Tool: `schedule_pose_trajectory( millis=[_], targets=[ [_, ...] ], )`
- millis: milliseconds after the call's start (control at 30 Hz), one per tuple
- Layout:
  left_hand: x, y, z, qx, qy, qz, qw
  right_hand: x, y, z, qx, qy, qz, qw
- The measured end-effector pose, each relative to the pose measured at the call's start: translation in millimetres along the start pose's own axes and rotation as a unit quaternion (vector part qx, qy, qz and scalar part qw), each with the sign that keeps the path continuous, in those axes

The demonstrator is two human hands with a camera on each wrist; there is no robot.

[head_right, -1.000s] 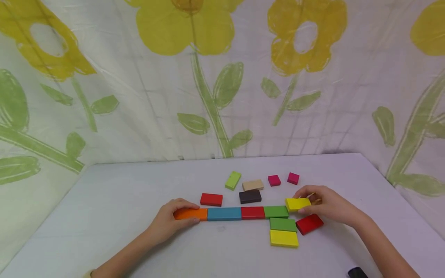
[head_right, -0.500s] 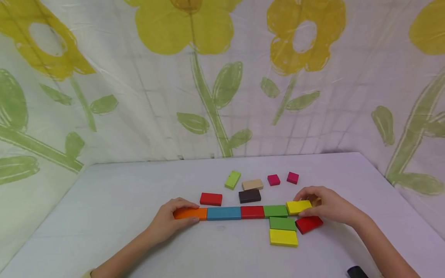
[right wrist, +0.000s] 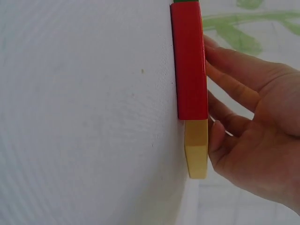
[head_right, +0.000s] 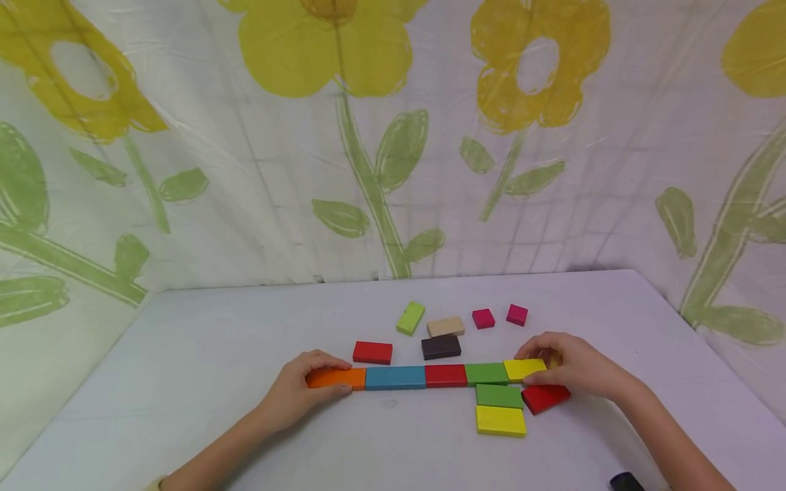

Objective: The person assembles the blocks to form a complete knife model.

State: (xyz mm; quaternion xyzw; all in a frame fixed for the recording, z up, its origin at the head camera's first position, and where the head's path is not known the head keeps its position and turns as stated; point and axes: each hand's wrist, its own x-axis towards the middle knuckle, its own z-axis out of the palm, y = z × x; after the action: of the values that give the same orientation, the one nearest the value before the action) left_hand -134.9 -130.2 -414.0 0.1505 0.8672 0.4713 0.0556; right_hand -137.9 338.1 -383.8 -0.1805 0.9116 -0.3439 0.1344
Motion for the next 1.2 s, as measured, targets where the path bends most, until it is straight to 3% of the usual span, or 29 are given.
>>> schedule_pose_trajectory(
  millis=[767, 1200],
  targets=[
    [0.5, 1.0, 0.3, -0.001, -0.002, -0.005, 1.0, -0.5, -0.9, -2.0, 0.018, -0.013, 0.01, 0.9997],
    [-0.9, 1.1, 0.1, -0.007, 0.0, 0.0, 1.0, -2.6, -6.0, -5.4, 0.0, -0.004, 0.009, 1.0]
  ],
)
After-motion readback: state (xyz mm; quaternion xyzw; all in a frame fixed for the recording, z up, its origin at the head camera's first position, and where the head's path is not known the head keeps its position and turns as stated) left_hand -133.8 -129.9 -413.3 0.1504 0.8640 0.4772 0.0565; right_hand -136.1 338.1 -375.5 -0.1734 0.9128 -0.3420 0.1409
